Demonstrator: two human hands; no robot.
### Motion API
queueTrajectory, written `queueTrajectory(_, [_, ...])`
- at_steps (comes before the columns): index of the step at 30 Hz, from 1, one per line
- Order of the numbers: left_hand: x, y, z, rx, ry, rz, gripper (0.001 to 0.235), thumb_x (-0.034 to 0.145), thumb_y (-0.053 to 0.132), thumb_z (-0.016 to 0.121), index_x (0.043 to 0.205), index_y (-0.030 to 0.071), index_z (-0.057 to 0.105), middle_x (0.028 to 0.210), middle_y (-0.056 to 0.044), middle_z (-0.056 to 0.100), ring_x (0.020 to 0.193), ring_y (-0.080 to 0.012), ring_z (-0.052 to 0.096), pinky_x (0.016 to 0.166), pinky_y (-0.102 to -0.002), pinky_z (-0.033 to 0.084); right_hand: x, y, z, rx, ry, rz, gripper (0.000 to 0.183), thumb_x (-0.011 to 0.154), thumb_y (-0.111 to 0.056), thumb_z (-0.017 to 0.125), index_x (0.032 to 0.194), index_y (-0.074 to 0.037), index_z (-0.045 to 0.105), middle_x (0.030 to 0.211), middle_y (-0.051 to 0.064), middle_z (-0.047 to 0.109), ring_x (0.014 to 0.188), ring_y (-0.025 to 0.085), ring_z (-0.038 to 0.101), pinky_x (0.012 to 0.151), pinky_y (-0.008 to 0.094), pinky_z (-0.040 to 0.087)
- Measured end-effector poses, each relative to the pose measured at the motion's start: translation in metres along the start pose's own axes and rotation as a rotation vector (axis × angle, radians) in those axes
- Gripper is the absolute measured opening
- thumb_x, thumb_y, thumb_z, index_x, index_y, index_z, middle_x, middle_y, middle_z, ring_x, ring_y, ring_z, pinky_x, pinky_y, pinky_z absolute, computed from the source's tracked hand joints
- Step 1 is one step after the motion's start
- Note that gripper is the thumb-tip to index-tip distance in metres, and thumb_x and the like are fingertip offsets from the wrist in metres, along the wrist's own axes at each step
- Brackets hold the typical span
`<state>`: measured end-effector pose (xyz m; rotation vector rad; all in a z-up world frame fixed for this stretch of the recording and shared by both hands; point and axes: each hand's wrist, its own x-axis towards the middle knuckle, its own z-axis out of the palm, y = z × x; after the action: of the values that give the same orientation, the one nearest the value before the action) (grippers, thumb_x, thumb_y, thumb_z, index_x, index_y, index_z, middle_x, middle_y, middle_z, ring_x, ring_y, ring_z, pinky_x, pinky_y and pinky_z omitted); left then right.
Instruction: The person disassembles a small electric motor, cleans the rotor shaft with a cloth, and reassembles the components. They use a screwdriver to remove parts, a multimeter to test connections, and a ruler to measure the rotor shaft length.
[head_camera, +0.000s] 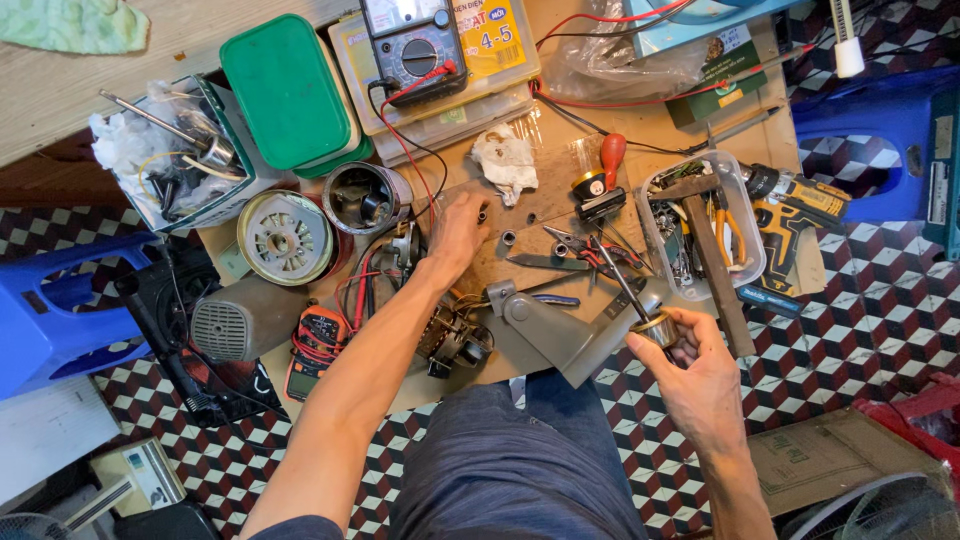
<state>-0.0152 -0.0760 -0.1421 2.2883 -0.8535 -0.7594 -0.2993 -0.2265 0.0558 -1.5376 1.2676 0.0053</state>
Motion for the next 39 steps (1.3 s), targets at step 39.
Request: queueTrajectory(39, [-0.012, 0.108, -0.059, -1.436, -0.197, -0.148, 0.025, 0.101, 0.019, 0.061, 0.121, 0.004, 0.067, 0.108, -0.003, 0.073, 0.095, -0.0105, 0.069, 0.086, -0.027, 0.055, 0.072, -0.109, 0.084, 0.273, -0.211, -0.539, 0.054, 0.092, -0.009, 0.075, 0.133, -0.001, 0.042, 0.118, 0.012, 0.069, 0.105, 0.014, 0.068, 0.087, 0.025, 0.057])
